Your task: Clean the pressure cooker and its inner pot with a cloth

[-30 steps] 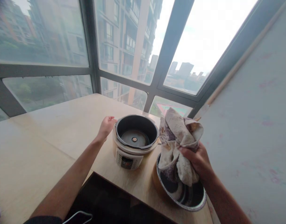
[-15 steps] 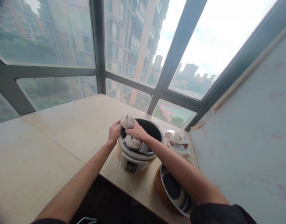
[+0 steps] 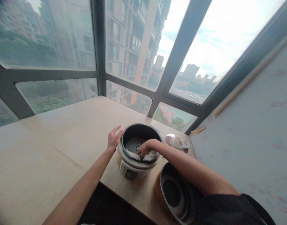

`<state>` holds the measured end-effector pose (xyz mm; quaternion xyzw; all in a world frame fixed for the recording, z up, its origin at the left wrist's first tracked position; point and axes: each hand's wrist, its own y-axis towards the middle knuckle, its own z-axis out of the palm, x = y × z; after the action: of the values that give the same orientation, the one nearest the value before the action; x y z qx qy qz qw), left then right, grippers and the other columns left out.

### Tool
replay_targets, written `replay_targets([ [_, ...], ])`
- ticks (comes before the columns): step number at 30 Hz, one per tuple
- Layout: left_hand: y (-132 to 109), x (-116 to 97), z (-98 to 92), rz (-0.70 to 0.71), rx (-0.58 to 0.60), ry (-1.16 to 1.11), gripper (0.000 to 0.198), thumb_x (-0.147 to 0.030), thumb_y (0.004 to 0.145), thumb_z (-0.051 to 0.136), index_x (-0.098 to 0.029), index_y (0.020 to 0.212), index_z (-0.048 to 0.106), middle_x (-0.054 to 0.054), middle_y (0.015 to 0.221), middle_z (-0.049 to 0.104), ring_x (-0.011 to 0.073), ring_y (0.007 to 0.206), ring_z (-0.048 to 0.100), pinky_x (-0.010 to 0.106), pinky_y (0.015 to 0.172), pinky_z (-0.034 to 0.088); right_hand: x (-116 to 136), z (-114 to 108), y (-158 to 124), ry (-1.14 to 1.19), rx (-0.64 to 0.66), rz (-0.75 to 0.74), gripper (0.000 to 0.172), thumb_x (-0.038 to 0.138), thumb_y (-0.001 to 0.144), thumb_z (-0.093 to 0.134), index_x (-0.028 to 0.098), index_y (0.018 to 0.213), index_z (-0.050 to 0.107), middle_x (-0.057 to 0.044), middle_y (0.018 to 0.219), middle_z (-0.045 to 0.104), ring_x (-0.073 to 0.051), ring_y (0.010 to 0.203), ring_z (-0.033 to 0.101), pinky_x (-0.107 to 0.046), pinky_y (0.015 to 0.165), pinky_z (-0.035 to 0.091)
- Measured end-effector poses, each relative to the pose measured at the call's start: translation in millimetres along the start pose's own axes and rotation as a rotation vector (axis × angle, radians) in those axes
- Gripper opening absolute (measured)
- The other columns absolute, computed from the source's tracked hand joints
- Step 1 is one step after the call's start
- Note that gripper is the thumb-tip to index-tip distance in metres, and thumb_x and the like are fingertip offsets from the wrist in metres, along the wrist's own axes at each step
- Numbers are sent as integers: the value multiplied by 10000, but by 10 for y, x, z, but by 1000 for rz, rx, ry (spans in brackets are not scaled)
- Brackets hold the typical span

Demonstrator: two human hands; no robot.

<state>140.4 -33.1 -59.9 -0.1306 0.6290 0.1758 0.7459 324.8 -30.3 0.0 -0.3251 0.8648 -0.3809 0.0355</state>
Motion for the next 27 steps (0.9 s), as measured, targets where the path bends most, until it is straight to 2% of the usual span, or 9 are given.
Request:
replay_targets([
  [3,-26,21,29,-129,-6,-145,511,-275,733,817,-136,1211,706,144,1241,724,281,1192,666,401,1092,480,-94,80,-57,-175,5,80,145,92,595,771,210,605,688,35,577,630,-188,604,629,-319,685,536],
  [5,-46,49,51,-265,7,-313,670,-263,726,820,-143,1354,619,121,1180,746,264,1088,708,392,1010,530,-164,128,-90,-304,-80,117,230,24,618,728,203,524,618,-27,586,637,-264,742,668,-428,809,528],
  [7,-54,81,61,-340,14,-440,734,-252,715,823,-153,1399,576,95,1112,762,241,998,726,365,942,551,-258,119,-124,-417,-175,111,263,-5,677,673,197,524,602,-97,698,692,-320,915,665,-500,914,482],
  [11,-33,133,36,-264,92,-456,545,-347,679,844,-150,1164,693,52,1005,761,207,932,702,306,882,531,-488,-107,-167,-565,-246,-41,238,38,834,599,199,682,686,-121,1063,735,-299,1139,576,-469,1038,395],
  [14,-25,136,17,-207,200,-406,446,-473,678,824,-134,944,711,20,830,716,178,793,652,285,762,508,-563,-345,-112,-812,-311,-317,257,117,981,492,186,936,736,-121,1138,705,-270,1128,545,-439,1004,393],
  [17,-41,113,24,-191,210,-391,436,-541,680,804,-141,773,657,-22,666,610,134,639,550,268,634,455,-441,-495,53,-1071,-422,-585,324,150,1048,392,157,1112,709,-134,1144,681,-256,1062,543,-421,934,402],
  [22,-77,72,40,-212,188,-391,501,-611,665,793,-177,684,545,-79,562,446,84,525,396,241,524,366,-48,-476,335,-1118,-389,-736,293,186,1024,478,183,868,727,-109,1051,679,-256,1010,526,-397,844,400],
  [24,-83,57,35,-219,187,-378,496,-606,662,793,-176,691,548,-77,565,447,85,528,395,242,528,373,18,-443,364,-1090,-362,-718,293,170,1010,496,182,827,726,-107,1058,683,-258,1041,526,-397,854,402],
  [27,-73,37,27,-197,181,-348,454,-570,661,790,-164,709,595,-51,590,509,106,562,441,254,556,407,-3,-400,310,-957,-360,-527,277,172,1016,484,180,905,738,-112,1180,673,-263,1124,523,-401,903,412],
])
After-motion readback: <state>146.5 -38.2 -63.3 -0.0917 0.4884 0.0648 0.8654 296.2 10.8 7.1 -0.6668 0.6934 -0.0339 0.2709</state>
